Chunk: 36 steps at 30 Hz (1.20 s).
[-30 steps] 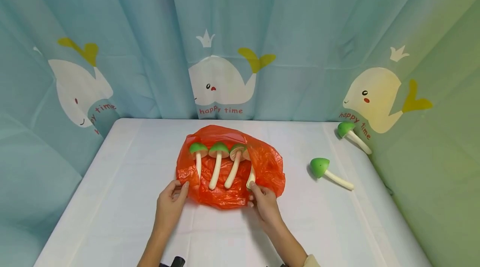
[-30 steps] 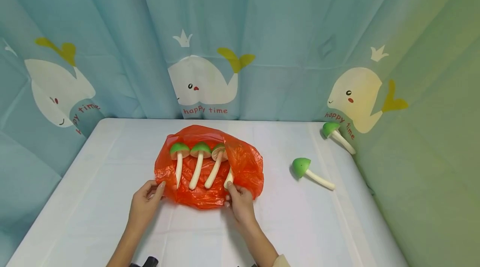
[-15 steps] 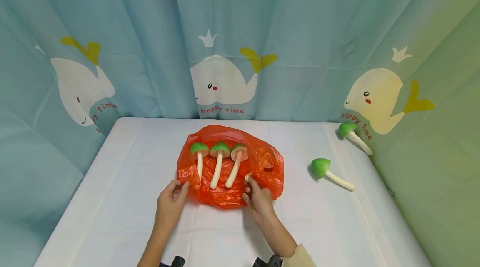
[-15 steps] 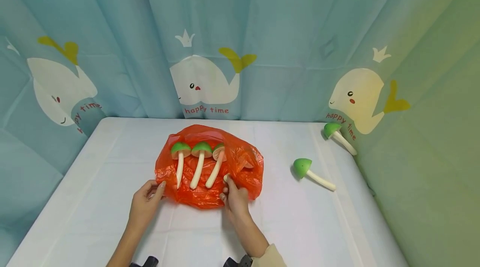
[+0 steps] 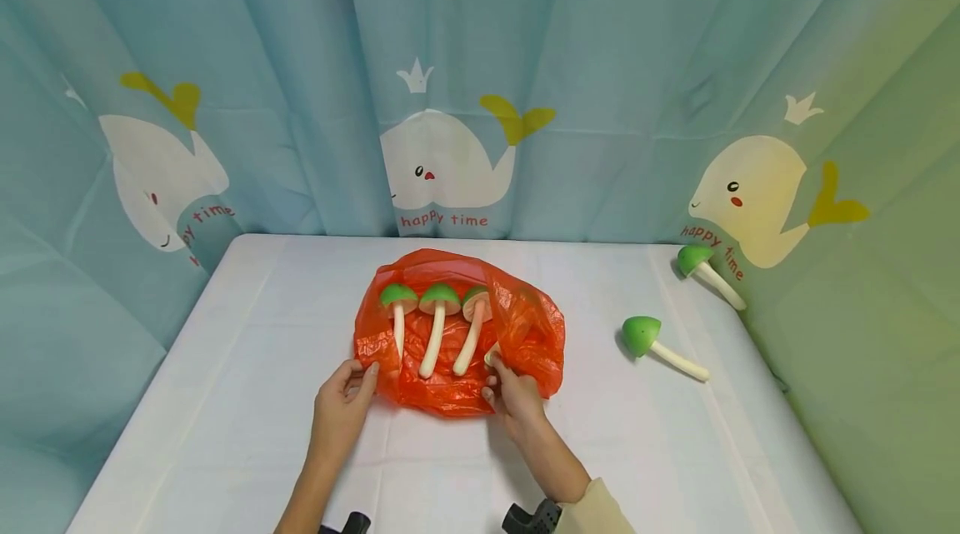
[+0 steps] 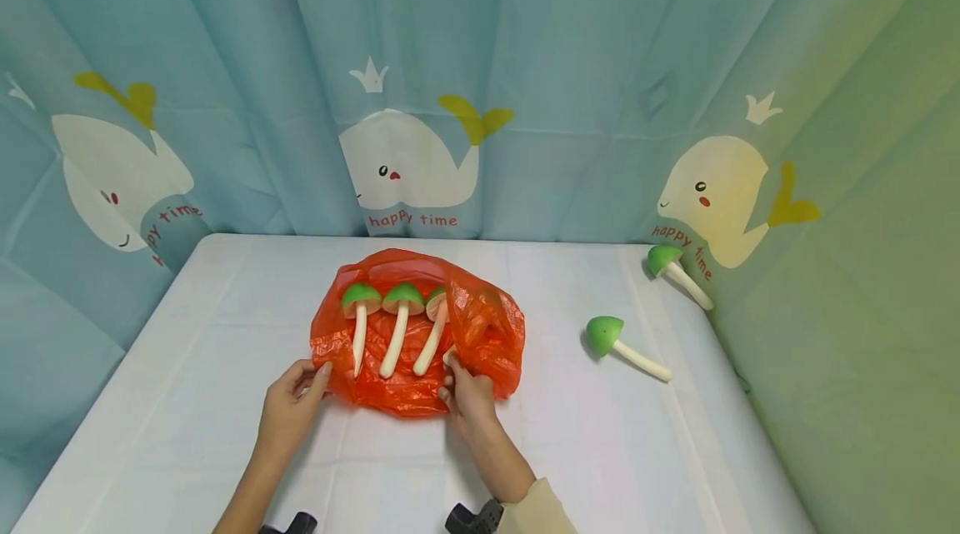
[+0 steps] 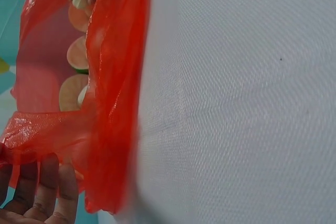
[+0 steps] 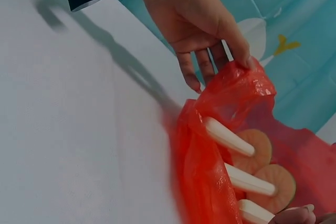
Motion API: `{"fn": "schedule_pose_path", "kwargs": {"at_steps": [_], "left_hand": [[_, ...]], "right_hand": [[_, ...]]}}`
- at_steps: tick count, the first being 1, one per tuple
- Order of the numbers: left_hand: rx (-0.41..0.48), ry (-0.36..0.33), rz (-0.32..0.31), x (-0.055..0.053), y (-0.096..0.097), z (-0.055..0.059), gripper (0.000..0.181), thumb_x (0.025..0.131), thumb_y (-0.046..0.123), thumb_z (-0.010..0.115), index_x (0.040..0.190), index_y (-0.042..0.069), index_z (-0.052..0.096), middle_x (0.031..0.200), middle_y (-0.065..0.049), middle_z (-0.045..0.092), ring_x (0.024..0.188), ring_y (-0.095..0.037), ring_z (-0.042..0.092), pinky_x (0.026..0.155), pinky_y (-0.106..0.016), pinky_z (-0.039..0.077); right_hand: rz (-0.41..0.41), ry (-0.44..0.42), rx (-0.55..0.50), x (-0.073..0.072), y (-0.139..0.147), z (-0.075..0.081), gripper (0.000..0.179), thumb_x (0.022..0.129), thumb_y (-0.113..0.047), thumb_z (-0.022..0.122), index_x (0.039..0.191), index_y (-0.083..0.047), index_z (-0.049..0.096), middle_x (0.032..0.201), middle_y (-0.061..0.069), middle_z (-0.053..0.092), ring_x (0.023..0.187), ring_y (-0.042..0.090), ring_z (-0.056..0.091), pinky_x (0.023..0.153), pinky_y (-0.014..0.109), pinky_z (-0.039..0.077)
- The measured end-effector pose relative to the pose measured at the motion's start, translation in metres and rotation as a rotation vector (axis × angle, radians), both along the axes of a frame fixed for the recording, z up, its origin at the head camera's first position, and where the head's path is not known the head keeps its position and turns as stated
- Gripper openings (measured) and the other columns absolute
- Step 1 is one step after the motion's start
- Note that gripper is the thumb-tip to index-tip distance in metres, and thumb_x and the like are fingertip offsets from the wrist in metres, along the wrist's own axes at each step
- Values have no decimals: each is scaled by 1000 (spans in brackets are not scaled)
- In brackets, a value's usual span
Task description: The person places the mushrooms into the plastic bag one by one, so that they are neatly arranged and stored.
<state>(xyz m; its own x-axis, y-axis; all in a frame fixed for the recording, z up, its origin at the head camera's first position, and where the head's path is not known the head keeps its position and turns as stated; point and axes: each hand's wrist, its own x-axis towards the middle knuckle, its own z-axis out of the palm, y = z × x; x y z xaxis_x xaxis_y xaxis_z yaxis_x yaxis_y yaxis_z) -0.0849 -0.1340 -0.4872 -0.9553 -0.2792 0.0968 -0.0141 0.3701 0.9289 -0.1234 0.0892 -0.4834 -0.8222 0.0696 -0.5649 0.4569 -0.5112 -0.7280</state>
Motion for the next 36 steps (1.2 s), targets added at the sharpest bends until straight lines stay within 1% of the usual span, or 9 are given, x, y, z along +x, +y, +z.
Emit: {"fn": "schedule_pose_path", "kwargs": {"at_steps": [3,9,15,20,25,29,31,33,36], "left_hand": [[-9,-5,2,0,0,0,21,94,20,60,93,0,61,90,-11,64,82,-20,62,66,-16,51],[-10,-22,8,0,1,1,21,94,21,60,93,0,60,91,-12,63,82,-20,61,66,-15,51],[-19,-32,10,0,1,1,23,94,23,59,94,0,60,91,-12,64,83,-21,61,66,-14,51],[-23,-10,11,0,-1,2,21,94,20,60,94,-1,61,90,-11,64,82,-20,61,66,-15,51],[-29,23,25,0,-4,3,18,93,18,61,93,0,62,89,-10,65,81,-17,61,66,-14,50],[-10,33,27,0,-5,5,17,93,17,60,92,0,62,88,-12,65,81,-18,61,65,-12,49],[0,34,27,0,-5,7,18,93,17,60,93,-1,62,89,-13,65,82,-20,61,65,-12,49],[-3,30,29,0,-6,8,19,93,18,60,94,-1,62,91,-13,65,83,-21,61,66,-11,48],[-3,13,34,0,-7,10,21,94,20,60,96,0,63,93,-13,65,86,-21,61,67,-11,49]], "right_hand": [[3,-12,-45,-1,1,-1,28,95,-17,57,111,4,49,79,5,51,58,8,43,53,14,41],[26,-47,-97,-1,2,-2,24,95,-16,57,107,4,52,75,4,53,58,8,45,55,14,45],[34,-42,-191,1,3,1,19,97,-13,54,106,3,53,84,6,57,64,6,49,64,15,48],[30,-40,-263,7,5,5,20,97,-13,53,110,2,52,90,8,58,68,7,51,71,16,49],[61,-34,-256,16,12,10,27,97,-15,54,117,4,51,93,9,60,69,7,53,73,17,50],[147,24,-215,24,19,13,34,97,-14,54,122,8,48,92,8,62,70,7,54,71,17,50],[209,66,-153,28,23,15,37,97,-15,54,123,10,46,94,7,62,71,7,54,70,17,50],[274,113,-40,32,28,17,41,96,-17,55,123,13,46,98,8,62,74,9,55,68,18,50],[357,204,209,36,40,20,45,96,-20,56,123,14,46,107,12,59,82,14,56,67,21,51]]}}
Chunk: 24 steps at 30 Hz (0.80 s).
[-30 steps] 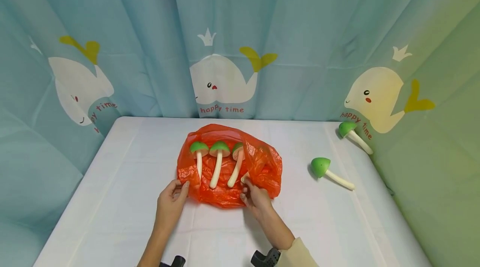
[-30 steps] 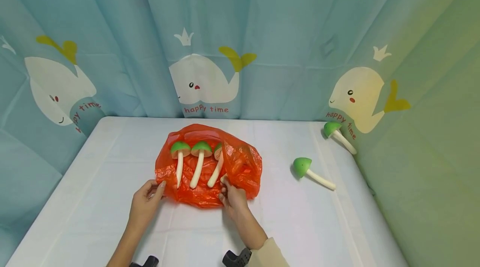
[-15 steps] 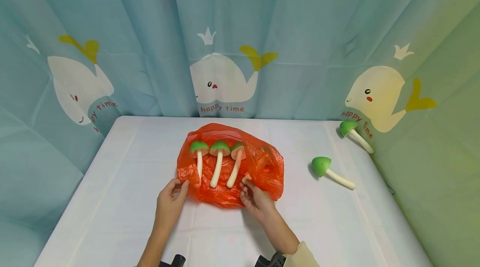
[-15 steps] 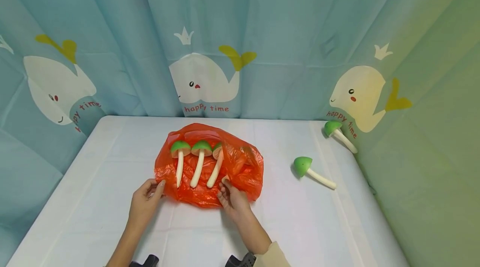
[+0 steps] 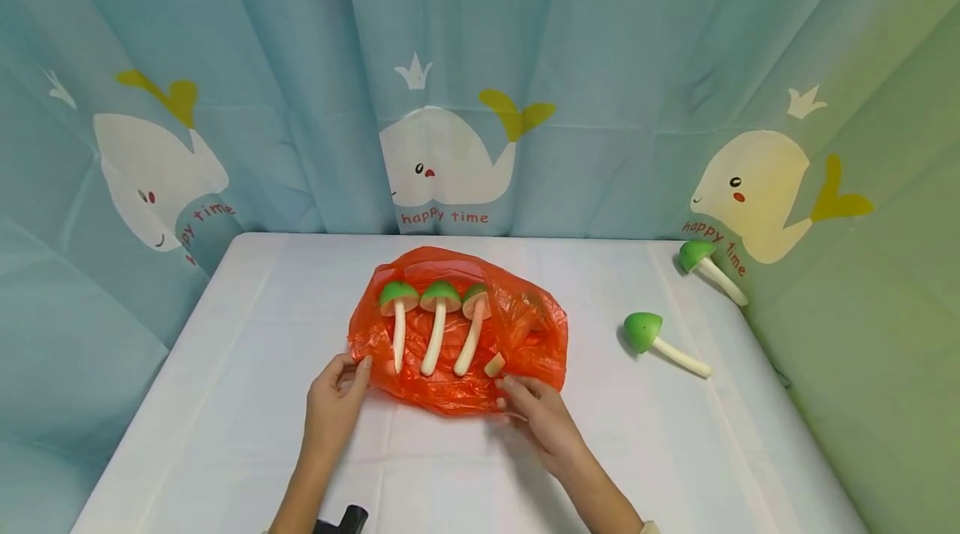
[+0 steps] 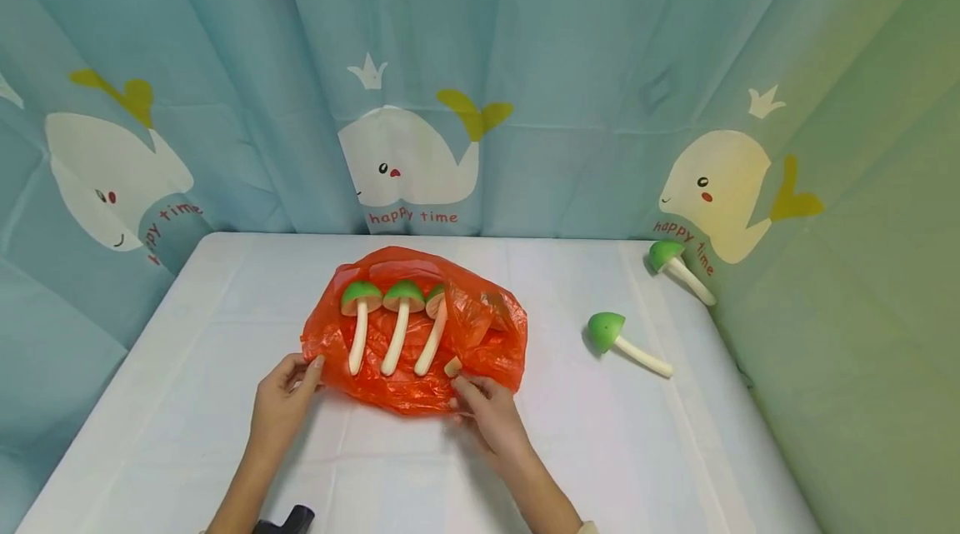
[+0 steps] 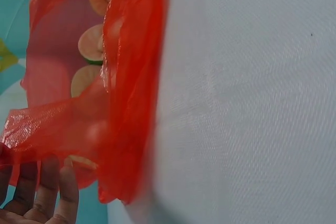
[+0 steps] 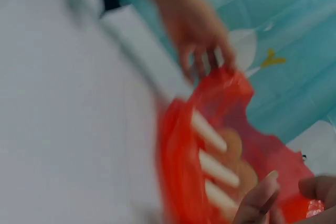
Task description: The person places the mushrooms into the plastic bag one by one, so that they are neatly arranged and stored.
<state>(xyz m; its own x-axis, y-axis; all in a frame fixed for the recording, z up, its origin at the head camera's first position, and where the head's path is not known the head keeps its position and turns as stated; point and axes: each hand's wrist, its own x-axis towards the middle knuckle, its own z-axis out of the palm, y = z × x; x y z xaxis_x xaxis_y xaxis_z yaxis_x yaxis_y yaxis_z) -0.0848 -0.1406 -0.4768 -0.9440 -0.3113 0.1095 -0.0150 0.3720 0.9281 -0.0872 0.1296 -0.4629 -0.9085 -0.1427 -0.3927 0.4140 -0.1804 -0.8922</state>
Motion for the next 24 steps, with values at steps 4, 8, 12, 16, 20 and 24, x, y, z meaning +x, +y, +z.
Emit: {"fn": "schedule_pose_path", "kwargs": {"at_steps": [4,8,12,16,20,24], "left_hand": [[11,-24,2,0,-2,2,23,94,23,60,99,0,62,96,-12,65,88,-19,61,68,-11,49],[23,-19,4,0,-2,3,24,94,23,60,100,0,62,96,-12,64,86,-15,61,68,-12,50],[17,18,12,-2,-4,3,22,93,21,60,98,0,63,93,-13,64,83,-13,61,66,-12,50],[21,47,28,-4,-7,4,19,93,18,61,98,0,63,92,-12,65,82,-19,63,66,-12,50],[51,56,34,-5,-11,9,18,93,15,60,99,-2,62,92,-13,64,80,-25,64,66,-14,51],[86,71,35,-4,-16,11,18,93,13,60,99,-4,62,93,-16,63,76,-20,65,67,-21,54]], "right_hand": [[-37,154,289,2,25,0,39,93,-18,60,119,10,53,105,17,58,85,22,57,65,28,51],[-139,219,491,-6,63,-3,28,93,-14,60,113,5,59,99,17,62,80,19,58,61,26,50],[-229,308,720,-12,105,-6,26,93,-15,60,112,2,60,98,16,63,76,13,59,59,20,48],[-284,429,1057,-12,147,-2,23,92,-14,60,108,2,62,94,15,65,78,24,63,60,26,49],[-219,400,1289,-9,183,4,28,91,-13,58,110,8,58,97,23,63,82,37,61,61,42,49],[-125,338,1373,-13,216,-1,37,89,-9,56,118,13,49,110,37,47,87,49,53,61,53,45]]}}
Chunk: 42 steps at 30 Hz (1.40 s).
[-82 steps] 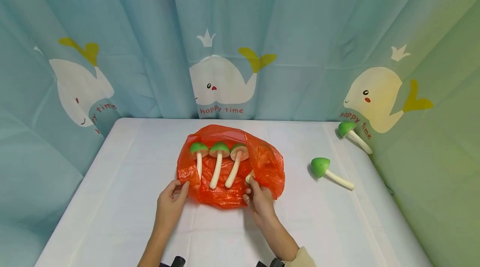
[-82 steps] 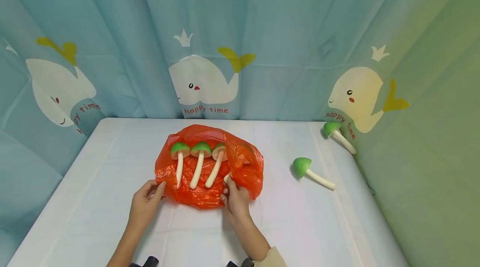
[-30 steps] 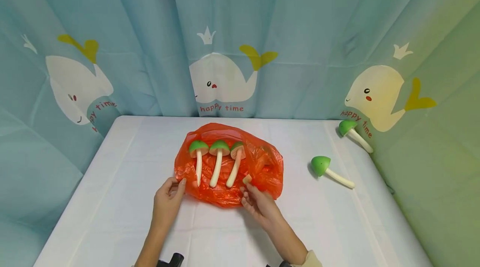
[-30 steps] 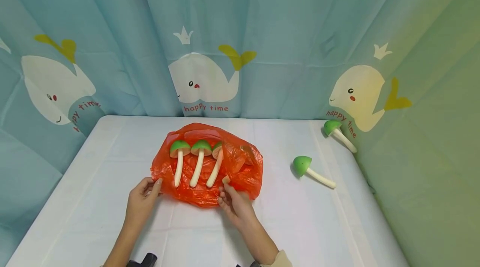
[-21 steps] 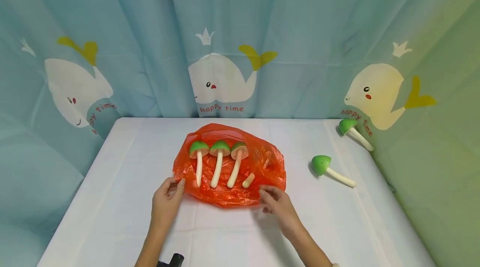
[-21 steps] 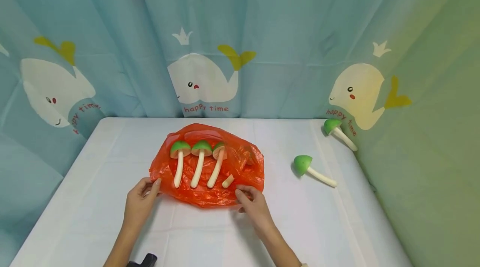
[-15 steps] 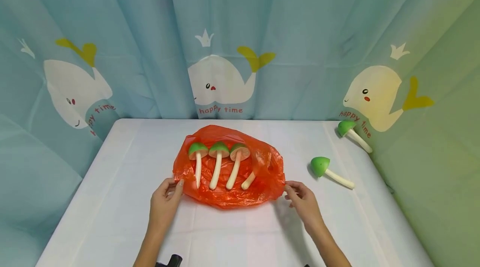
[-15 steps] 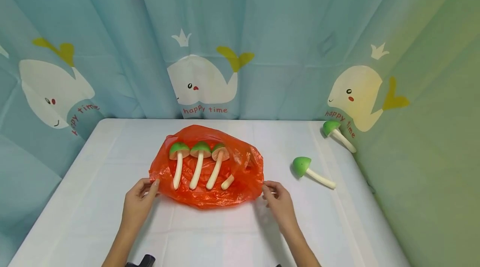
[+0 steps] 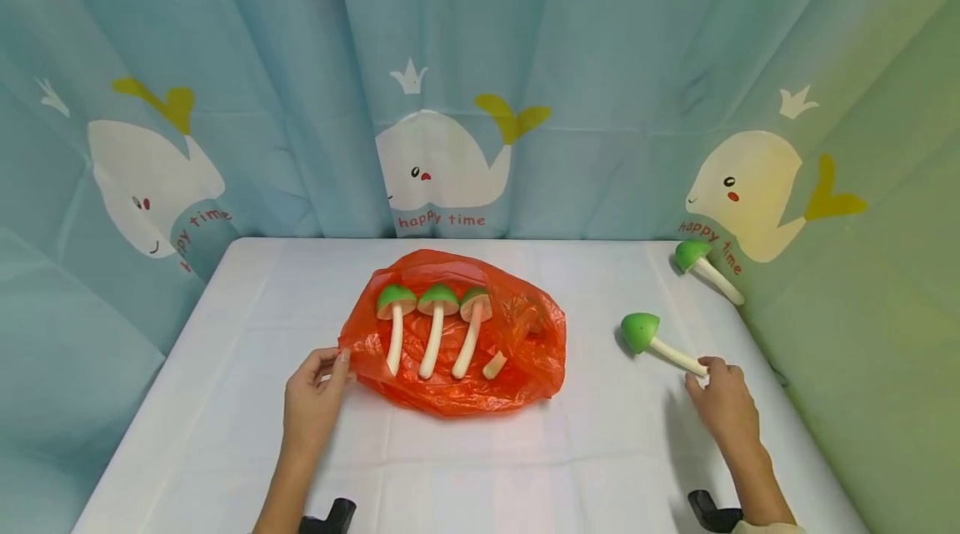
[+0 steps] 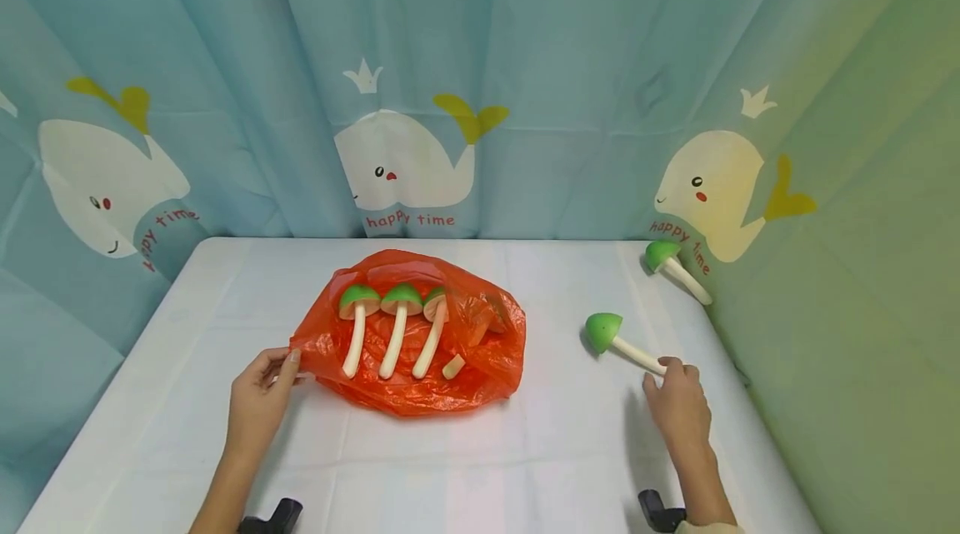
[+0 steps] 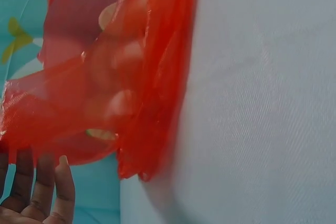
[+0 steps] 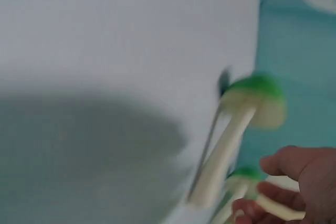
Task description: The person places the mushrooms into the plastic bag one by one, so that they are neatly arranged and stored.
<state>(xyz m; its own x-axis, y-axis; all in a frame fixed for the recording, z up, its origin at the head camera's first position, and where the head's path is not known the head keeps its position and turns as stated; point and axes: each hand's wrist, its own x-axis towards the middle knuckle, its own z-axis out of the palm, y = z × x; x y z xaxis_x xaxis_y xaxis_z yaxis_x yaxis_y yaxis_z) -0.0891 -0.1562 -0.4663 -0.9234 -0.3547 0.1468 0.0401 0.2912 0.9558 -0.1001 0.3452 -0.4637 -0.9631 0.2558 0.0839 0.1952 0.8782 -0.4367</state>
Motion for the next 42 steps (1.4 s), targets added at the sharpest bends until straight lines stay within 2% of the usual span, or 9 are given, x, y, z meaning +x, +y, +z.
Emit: {"fn": "schedule_pose_path", "kwargs": {"at_steps": [4,11,15,19,23,27,30,36,42], "left_hand": [[10,12,17,-2,-4,-2,18,93,13,60,97,-4,62,91,-15,63,73,-19,66,67,-23,54],[-6,7,41,-2,-8,-2,20,94,14,59,98,-5,63,92,-16,63,76,-17,64,66,-16,52],[-20,-6,62,-3,-12,-1,22,94,17,59,99,-3,63,93,-14,64,77,-19,64,66,-12,50],[-37,-22,67,-3,-13,-1,25,95,21,58,101,-3,63,95,-15,64,79,-21,64,68,-11,49],[-26,-28,79,-1,-13,-4,23,95,19,58,99,-3,63,93,-14,64,75,-19,64,66,-11,49],[-1,-13,72,-1,-12,-7,22,94,17,59,97,-4,63,91,-14,63,73,-19,64,65,-14,51],[-7,-6,68,-1,-12,-8,22,94,18,59,97,-4,63,91,-14,63,74,-18,64,65,-14,51],[-7,1,63,-1,-10,-8,23,94,17,58,98,-4,63,92,-14,63,76,-15,63,66,-14,51],[-7,-5,60,-1,-8,-7,22,94,17,58,99,-5,62,93,-14,63,77,-16,64,66,-16,52]], "right_hand": [[45,-9,24,-6,24,-16,43,86,-2,54,124,14,41,117,43,34,96,57,45,67,60,42],[138,-21,-30,-9,44,-34,39,86,3,54,120,18,41,104,40,46,90,49,54,66,52,47],[165,37,-43,-15,47,-42,43,85,6,56,122,19,39,104,41,44,87,49,55,66,51,49],[175,107,-20,-24,44,-47,35,83,6,58,115,19,48,96,36,50,83,44,53,64,51,46],[123,42,-114,-24,36,-48,29,86,-1,61,109,16,53,90,28,56,81,38,57,59,39,47],[36,-63,-287,-20,26,-45,38,90,-14,61,114,13,50,98,28,58,77,27,61,55,27,48],[-20,-89,-388,-17,19,-42,43,91,-19,61,118,12,48,101,26,59,72,16,60,56,23,49],[-93,-52,-428,-13,12,-43,40,90,-20,62,115,10,51,96,20,61,66,9,57,55,23,49],[-157,82,-386,-12,3,-44,32,88,-23,64,108,2,57,93,15,63,66,1,53,51,21,44]]}}
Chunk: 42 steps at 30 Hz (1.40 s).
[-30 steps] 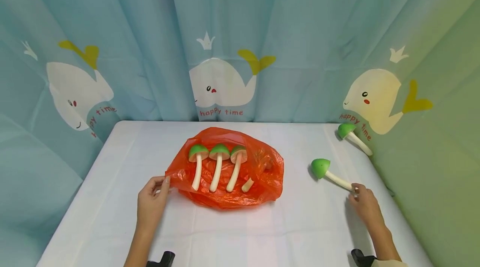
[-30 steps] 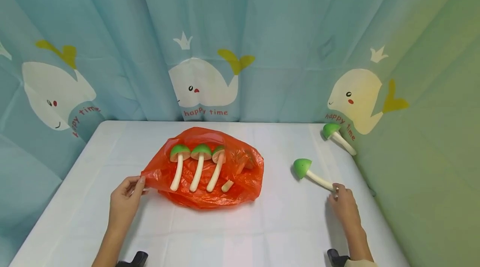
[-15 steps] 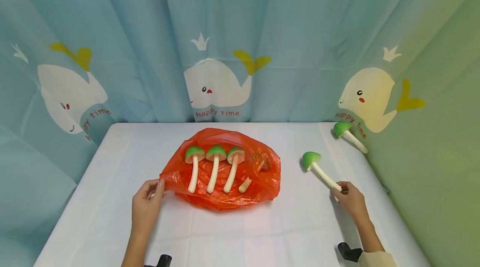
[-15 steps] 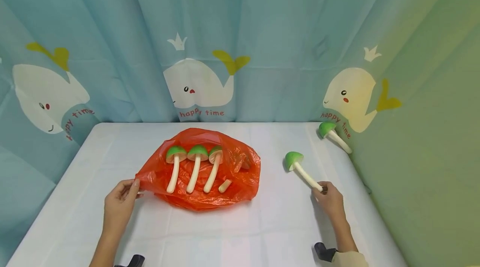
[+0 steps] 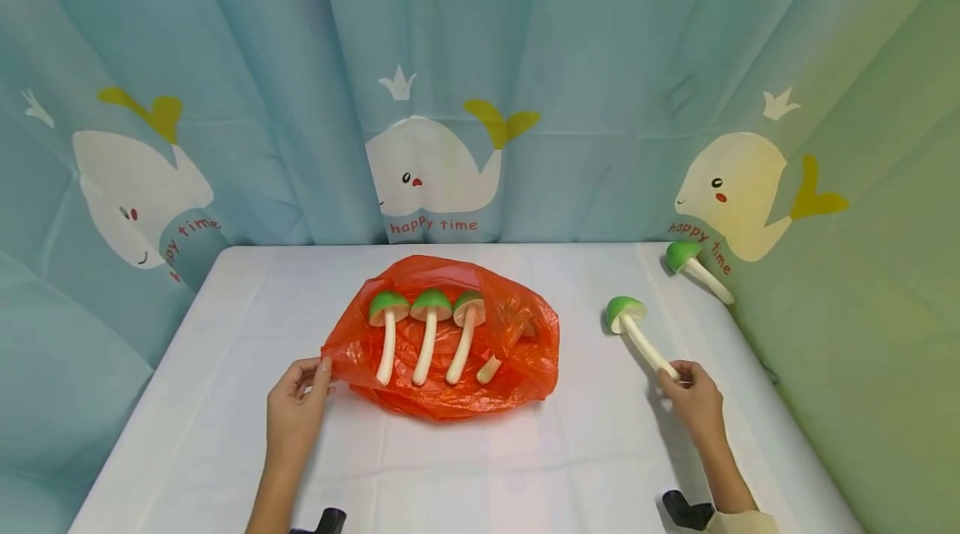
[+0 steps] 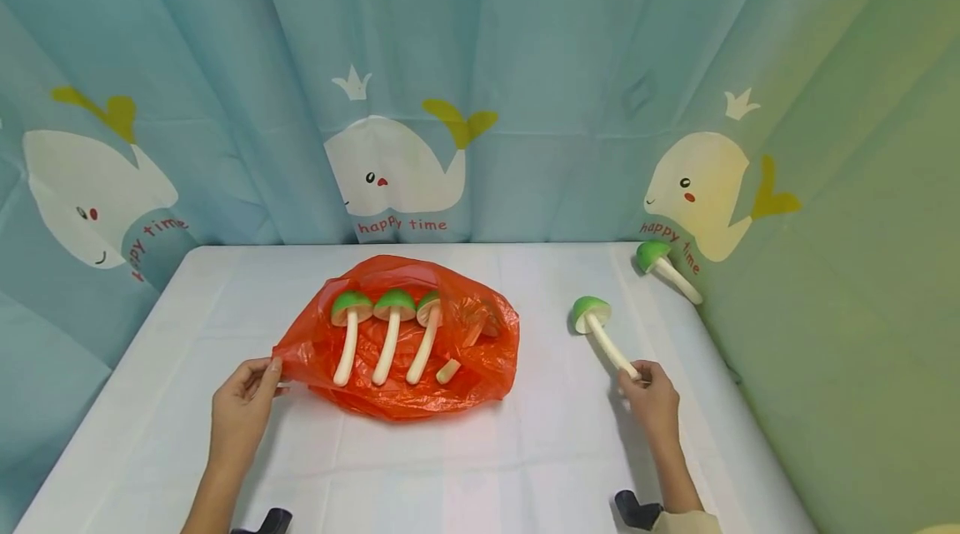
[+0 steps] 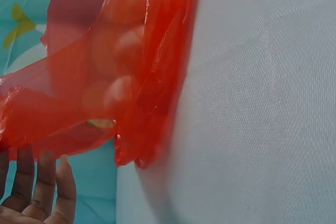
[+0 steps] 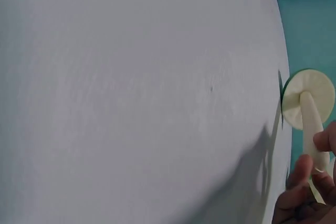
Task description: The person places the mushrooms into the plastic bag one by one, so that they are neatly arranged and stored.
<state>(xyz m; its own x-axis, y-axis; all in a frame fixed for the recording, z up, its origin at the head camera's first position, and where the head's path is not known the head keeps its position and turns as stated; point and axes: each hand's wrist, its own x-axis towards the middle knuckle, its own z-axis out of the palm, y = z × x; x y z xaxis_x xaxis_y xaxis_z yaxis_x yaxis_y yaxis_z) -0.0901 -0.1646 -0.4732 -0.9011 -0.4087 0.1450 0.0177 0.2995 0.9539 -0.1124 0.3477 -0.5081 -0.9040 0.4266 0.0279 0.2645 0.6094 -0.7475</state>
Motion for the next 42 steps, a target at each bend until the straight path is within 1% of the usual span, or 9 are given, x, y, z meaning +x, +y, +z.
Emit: {"fn": "schedule_pose_path", "kwargs": {"at_steps": [3,8,15,19,23,25,31,36,42], "left_hand": [[-4,0,0,0,0,0,23,95,17,58,99,-5,62,93,-15,63,77,-17,64,66,-15,52],[-15,-1,7,2,0,0,23,95,18,58,99,-4,62,92,-15,63,76,-18,64,66,-15,51],[11,-7,-6,2,1,0,22,95,15,58,101,-5,62,96,-17,63,75,-10,63,66,-16,52],[12,-29,-2,2,2,1,22,95,14,57,102,-6,62,97,-18,63,74,-9,63,66,-15,51],[12,-43,4,3,3,8,20,95,11,57,101,-8,61,96,-20,63,74,-11,62,66,-15,52],[14,-34,3,3,3,9,19,95,10,57,100,-8,61,95,-19,63,74,-12,63,66,-15,52],[18,-12,2,1,1,3,21,95,14,58,101,-6,62,95,-18,63,73,-11,63,66,-14,51],[-3,-13,9,2,1,0,24,95,18,57,100,-4,62,94,-16,63,74,-14,63,66,-13,51],[-4,-21,7,2,1,-1,25,95,20,57,100,-4,62,93,-15,63,75,-18,64,67,-16,52]], "right_hand": [[-41,80,13,-1,-8,2,27,86,-20,66,104,-1,59,89,11,63,64,-3,51,49,20,43],[-73,183,32,-2,-24,7,22,84,-16,66,102,-5,60,88,5,61,62,-3,50,46,18,41],[-88,308,-9,-2,-45,17,22,84,-12,67,104,-7,61,89,-2,58,56,0,49,41,18,37],[-74,324,-105,-1,-59,27,20,85,-13,67,104,-9,61,90,-5,57,54,1,47,40,18,35],[-30,318,-194,-1,-73,33,21,87,-13,65,106,-7,59,94,-2,56,55,3,46,40,18,35],[-6,322,-216,-1,-79,35,21,88,-12,65,107,-5,59,94,0,55,55,4,46,40,18,35],[18,335,-291,-1,-94,41,20,88,-9,65,107,-7,59,94,-1,55,56,5,45,40,19,34],[33,335,-412,1,-105,49,19,89,-7,63,108,-3,58,96,2,54,58,5,44,42,16,32],[60,375,-566,3,-119,59,19,90,-1,61,108,-1,57,96,5,53,58,5,43,45,16,31]]}}
